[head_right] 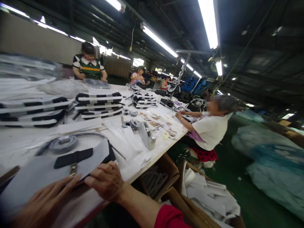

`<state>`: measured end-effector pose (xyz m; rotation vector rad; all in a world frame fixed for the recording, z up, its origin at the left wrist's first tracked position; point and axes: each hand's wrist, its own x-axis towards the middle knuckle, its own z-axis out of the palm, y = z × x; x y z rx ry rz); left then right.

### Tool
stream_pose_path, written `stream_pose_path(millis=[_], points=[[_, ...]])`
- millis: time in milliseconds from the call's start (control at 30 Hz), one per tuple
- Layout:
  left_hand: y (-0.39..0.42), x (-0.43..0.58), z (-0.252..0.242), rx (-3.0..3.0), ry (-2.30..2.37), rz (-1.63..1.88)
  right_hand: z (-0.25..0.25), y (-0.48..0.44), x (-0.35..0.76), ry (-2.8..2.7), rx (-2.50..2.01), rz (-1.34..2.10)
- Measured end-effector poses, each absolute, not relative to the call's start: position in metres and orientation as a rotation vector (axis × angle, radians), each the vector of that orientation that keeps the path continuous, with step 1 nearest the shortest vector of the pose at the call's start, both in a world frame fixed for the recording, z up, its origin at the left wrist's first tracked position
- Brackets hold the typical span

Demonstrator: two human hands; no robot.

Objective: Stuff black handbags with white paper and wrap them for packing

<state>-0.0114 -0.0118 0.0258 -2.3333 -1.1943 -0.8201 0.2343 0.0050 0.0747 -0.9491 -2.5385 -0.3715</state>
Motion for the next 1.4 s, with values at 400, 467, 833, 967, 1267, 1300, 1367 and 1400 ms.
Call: stream_pose_path(millis=[400,467,833,967,1267,1300,1367,1400], points=[[-0.028,0.017,0.049,-2.192,-1.450,-0.808,0.093,0.038,0.231,-2.764,-0.721,-0.255],[-0.031,0.020,0.049,-2.215,-1.472,-0.803,0.081,0.035,0.236,-2.739,-0.760,-0.255],[-0.042,0.018,0.056,-2.352,-1.413,-0.520,0.040,0.029,0.241,-2.502,-0.775,-0.319],[-0.041,0.005,0.085,-2.425,-1.380,-0.401,0.042,0.028,0.240,-2.470,-0.792,-0.318],[-0.033,-0.032,0.069,-2.318,-1.344,-0.426,0.051,0.026,0.236,-2.537,-0.844,-0.278],[-0.031,-0.035,0.063,-2.297,-1.317,-0.471,0.051,0.026,0.235,-2.544,-0.850,-0.280],[-0.029,-0.038,0.057,-2.250,-1.288,-0.544,0.052,0.025,0.233,-2.528,-0.864,-0.289],[-0.029,-0.037,0.056,-2.233,-1.281,-0.568,0.051,0.024,0.232,-2.509,-0.872,-0.294]])
